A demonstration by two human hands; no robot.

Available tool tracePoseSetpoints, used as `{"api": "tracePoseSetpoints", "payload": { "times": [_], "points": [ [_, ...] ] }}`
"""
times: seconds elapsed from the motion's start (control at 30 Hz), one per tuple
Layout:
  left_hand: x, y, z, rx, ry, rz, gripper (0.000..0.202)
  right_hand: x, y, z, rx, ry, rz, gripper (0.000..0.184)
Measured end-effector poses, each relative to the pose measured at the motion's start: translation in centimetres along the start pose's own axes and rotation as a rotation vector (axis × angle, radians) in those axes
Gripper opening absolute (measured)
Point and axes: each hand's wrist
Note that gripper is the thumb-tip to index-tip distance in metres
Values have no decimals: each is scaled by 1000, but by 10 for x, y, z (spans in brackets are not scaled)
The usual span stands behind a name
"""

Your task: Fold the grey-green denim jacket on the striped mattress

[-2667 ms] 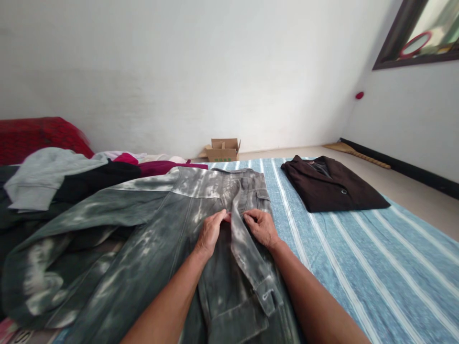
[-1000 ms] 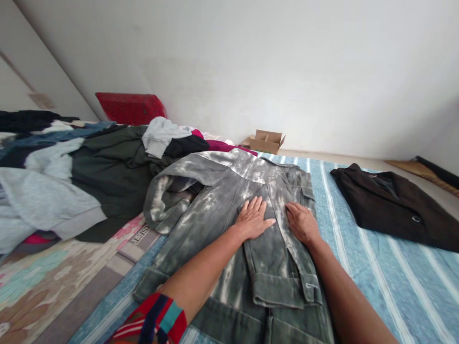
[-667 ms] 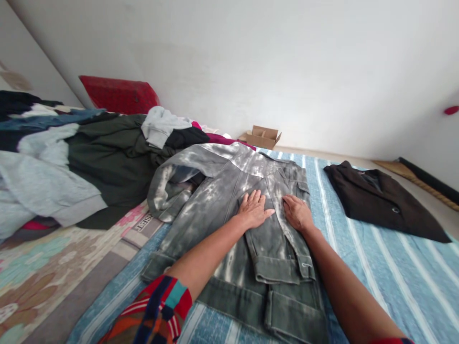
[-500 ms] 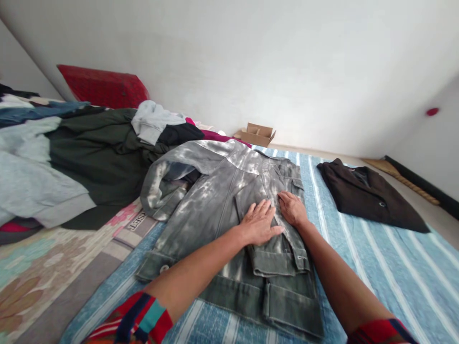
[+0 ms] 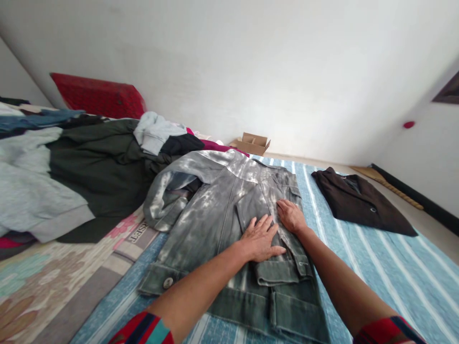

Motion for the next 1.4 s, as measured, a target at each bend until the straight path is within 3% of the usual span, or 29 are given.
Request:
{"api": "tracePoseSetpoints", "payload": {
  "times": [0.27, 0.73, 1.13, 1.4],
  "points": [
    [-22, 1, 18, 61, 91, 76, 80, 0, 5, 1, 8, -6, -27, 29],
    [-21, 3, 21, 66, 108, 91, 81, 2, 0, 0, 78, 9, -64, 26],
    [-18, 10, 19, 8, 153, 126, 89, 47, 5, 14, 94, 121, -269, 43],
    [-18, 9, 19, 42, 137, 104, 91, 47, 12, 29, 46, 115, -446, 46]
  ]
}}
Point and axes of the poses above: each hand's wrist, its own z-axis away from the middle knuckle, its own y-axis out of the palm, x = y × z, and after that the axes turned 7 degrees about y, right-handed
